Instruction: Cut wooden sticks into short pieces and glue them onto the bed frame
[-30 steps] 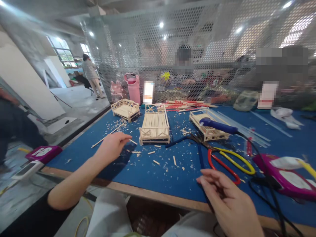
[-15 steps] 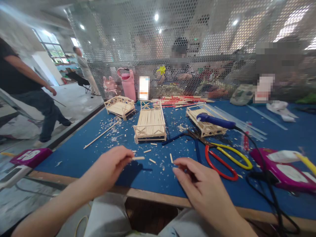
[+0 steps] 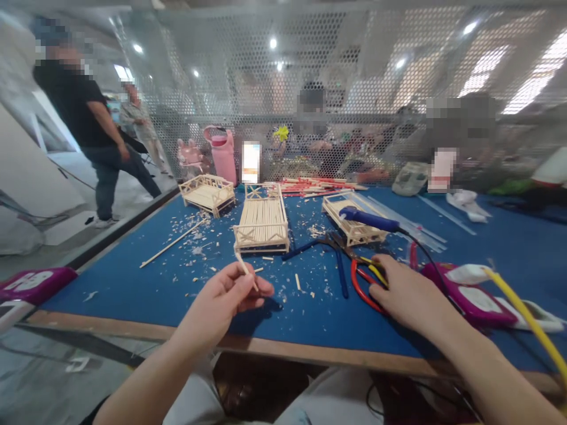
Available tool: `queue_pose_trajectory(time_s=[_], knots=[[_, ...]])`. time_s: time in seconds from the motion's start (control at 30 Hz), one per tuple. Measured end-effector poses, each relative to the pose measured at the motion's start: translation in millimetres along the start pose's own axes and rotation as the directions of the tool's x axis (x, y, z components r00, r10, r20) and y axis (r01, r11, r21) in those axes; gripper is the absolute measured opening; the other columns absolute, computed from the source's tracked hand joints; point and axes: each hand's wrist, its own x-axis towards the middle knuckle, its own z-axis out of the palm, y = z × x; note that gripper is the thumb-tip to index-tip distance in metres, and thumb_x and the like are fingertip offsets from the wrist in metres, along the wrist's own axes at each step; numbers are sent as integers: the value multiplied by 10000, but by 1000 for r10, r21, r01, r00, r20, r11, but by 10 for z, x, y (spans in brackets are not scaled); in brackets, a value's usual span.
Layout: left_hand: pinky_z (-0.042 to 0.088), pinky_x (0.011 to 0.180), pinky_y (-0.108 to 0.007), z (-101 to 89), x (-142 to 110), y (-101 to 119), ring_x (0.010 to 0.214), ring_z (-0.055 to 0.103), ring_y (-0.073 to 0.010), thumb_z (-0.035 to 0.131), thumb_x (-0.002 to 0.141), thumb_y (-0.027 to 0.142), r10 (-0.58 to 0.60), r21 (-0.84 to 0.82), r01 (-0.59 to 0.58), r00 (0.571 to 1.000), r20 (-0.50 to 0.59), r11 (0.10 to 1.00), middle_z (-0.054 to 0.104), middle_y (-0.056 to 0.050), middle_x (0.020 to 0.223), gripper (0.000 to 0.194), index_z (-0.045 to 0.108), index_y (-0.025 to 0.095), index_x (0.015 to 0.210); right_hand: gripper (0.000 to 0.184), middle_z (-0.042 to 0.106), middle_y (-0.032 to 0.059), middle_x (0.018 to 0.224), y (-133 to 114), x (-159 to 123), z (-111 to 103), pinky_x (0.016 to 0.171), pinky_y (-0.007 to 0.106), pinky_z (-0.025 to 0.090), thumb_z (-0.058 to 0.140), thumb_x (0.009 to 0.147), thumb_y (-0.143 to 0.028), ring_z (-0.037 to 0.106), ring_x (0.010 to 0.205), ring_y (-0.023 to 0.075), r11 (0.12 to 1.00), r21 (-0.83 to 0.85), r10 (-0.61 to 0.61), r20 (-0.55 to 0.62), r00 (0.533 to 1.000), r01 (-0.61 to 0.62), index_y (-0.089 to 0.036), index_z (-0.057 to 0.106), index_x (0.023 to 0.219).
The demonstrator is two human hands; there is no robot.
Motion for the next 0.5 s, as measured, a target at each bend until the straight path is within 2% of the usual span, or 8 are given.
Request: queue_pose_trajectory(time_s=[0.13,0.27,0.4,0.5], knots=[[378,537,-181,10,39,-34,532,446,-53,687,702,402,145,91,-141,989,-40,986,506,53,610,279,548,160,723,525,716,143,919,-44,-33,-115,637,290,462,455,767,-164,688,773,259,999,51,-13,100,995,8,-74,487,1283],[354,487,-191,43,43,-48,471,438,-62,668,690,353,87,28,-86,996,-35,996,498,59,524,243,505,173,691,663,708,84,763,-37,-49,-159,535,267,412,473,666,-98,657,657,228,993,113,-55,112,992,42,-73,445,1328],[390,500,-184,106,13,-41,498,501,-70,713,610,271,19,17,-19,999,-31,1000,577,30,538,229,512,165,633,599,710,70,759,-47,9,-128,530,267,405,502,567,-86,648,624,223,985,162,-66,52,996,57,-131,593,1157],[405,506,-179,136,12,-49,532,558,-86,755,571,254,5,17,-4,997,-77,1000,629,5,562,273,501,164,612,595,639,3,530,-17,87,-74,439,260,362,505,521,-87,588,463,203,961,277,-24,47,999,10,-150,619,1102]])
